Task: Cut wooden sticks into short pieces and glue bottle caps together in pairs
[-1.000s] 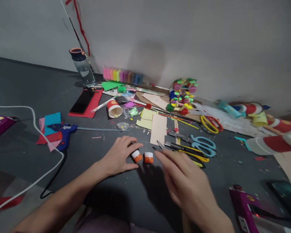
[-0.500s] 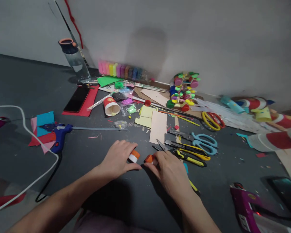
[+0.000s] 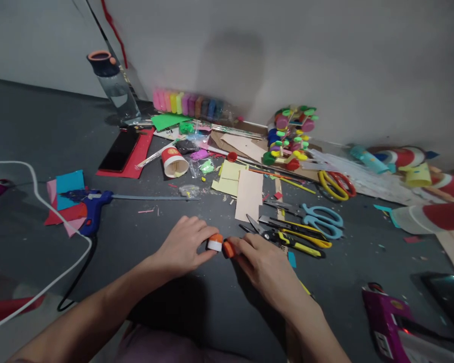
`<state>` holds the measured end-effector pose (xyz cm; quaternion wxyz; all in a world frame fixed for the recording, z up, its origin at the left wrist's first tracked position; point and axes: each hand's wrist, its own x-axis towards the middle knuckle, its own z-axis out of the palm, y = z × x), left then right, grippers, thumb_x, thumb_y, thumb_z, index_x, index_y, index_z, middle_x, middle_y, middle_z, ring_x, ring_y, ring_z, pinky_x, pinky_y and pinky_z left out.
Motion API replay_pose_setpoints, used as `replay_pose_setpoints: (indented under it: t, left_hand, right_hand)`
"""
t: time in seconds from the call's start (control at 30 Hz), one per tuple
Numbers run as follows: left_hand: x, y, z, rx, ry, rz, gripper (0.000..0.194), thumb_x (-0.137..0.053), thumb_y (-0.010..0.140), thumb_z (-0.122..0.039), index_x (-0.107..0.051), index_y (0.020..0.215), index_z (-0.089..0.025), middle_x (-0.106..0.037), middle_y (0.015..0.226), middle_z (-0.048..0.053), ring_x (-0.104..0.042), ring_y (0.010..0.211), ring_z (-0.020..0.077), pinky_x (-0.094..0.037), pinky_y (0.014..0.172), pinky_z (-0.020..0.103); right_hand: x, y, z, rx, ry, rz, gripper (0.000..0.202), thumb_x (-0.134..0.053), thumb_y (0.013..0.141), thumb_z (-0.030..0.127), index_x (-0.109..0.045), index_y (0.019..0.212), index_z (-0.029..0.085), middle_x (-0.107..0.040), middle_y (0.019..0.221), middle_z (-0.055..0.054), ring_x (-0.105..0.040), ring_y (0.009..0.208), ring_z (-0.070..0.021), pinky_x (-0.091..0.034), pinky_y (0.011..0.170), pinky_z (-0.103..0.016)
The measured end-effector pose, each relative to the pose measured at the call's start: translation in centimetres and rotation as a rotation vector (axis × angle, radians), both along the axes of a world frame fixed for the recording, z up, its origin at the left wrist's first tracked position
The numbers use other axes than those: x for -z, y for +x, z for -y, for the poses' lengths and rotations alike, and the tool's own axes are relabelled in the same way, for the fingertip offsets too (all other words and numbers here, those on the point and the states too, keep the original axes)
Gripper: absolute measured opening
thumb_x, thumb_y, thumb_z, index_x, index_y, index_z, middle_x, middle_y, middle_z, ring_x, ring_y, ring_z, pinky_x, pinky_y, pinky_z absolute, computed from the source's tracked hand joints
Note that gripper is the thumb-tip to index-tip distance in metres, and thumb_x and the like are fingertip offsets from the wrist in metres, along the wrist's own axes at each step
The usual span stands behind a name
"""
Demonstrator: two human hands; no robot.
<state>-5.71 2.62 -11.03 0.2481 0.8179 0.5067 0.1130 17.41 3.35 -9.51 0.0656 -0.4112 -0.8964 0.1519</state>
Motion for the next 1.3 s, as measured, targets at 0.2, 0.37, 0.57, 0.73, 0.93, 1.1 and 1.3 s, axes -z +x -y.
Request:
replay_pose_setpoints:
  t: [0.2,0.37,0.57,0.73,0.93,1.1,1.3]
  left_hand:
    - [0.1,-0.1,-0.1,0.010,-0.002,0.008,0.031,-0.062,0.093,-0.037,-0.064,0.119,-0.021,-0.068,0.107,0.007,-0.054,0.098,0.0252,-0.037,0.085,0.039]
    - [0.1,-0.2,-0.2,0.007,-0.004,0.016,0.031,-0.064,0.092,-0.035,-0.064,0.119,-0.020,-0.068,0.106,0.007,-0.054,0.098,0.0253,-0.037,0.084,0.039]
    - [0.2,-0.2,-0.2,0.011,-0.003,0.028,0.029,-0.063,0.093,-0.035,-0.065,0.118,-0.020,-0.068,0.106,0.007,-0.054,0.099,0.0251,-0.037,0.085,0.039]
    - [0.2,0.0,-0.2,0.031,-0.007,0.041,0.030,-0.063,0.093,-0.037,-0.065,0.119,-0.020,-0.068,0.106,0.007,-0.054,0.099,0.0243,-0.037,0.086,0.038]
    - [0.1,0.1,-0.2,0.038,-0.009,0.032,0.030,-0.064,0.093,-0.037,-0.065,0.117,-0.019,-0.069,0.105,0.007,-0.055,0.099,0.0244,-0.038,0.085,0.038]
    - [0.1,0.0,-0.1,0.019,0.005,0.002,0.036,-0.067,0.090,-0.038,-0.063,0.120,-0.019,-0.069,0.108,0.008,-0.055,0.100,0.0265,-0.038,0.086,0.040]
    - [-0.2,-0.5,-0.3,0.019,0.021,-0.010,0.045,-0.071,0.086,-0.042,-0.060,0.123,-0.018,-0.068,0.115,0.010,-0.054,0.104,0.0287,-0.036,0.087,0.041]
  right_hand:
    - [-0.5,0.3,0.0,-0.041,0.025,-0.072,0.039,-0.053,0.096,0.017,-0.052,0.135,0.020,-0.062,0.118,-0.012,-0.061,0.102,-0.0246,-0.053,0.086,-0.038]
    - [0.2,-0.2,0.2,0.015,0.079,-0.094,0.020,-0.061,0.096,0.030,-0.058,0.111,0.017,-0.064,0.104,-0.012,-0.061,0.094,-0.0287,-0.054,0.080,-0.044]
    - [0.6,-0.5,-0.1,-0.017,0.072,-0.158,0.015,-0.058,0.097,0.018,-0.059,0.112,0.015,-0.063,0.104,-0.009,-0.060,0.093,-0.0246,-0.055,0.080,-0.041]
    - [1.0,-0.7,-0.1,-0.017,0.018,-0.220,0.017,-0.057,0.099,0.018,-0.057,0.116,0.014,-0.062,0.107,-0.008,-0.063,0.094,-0.0209,-0.057,0.081,-0.037]
    - [1.7,-0.8,0.3,0.007,-0.023,-0.249,0.020,-0.057,0.100,0.018,-0.057,0.120,0.014,-0.061,0.110,-0.008,-0.064,0.097,-0.0207,-0.058,0.084,-0.038]
    - [1.9,-0.6,0.6,0.013,-0.029,-0.243,0.032,-0.062,0.097,0.019,-0.053,0.128,0.015,-0.060,0.119,-0.011,-0.062,0.106,-0.0248,-0.057,0.090,-0.044]
    - [1.4,0.1,0.7,0.036,-0.002,-0.215,0.034,-0.065,0.094,0.019,-0.053,0.126,0.016,-0.060,0.118,-0.012,-0.062,0.105,-0.0266,-0.057,0.087,-0.045]
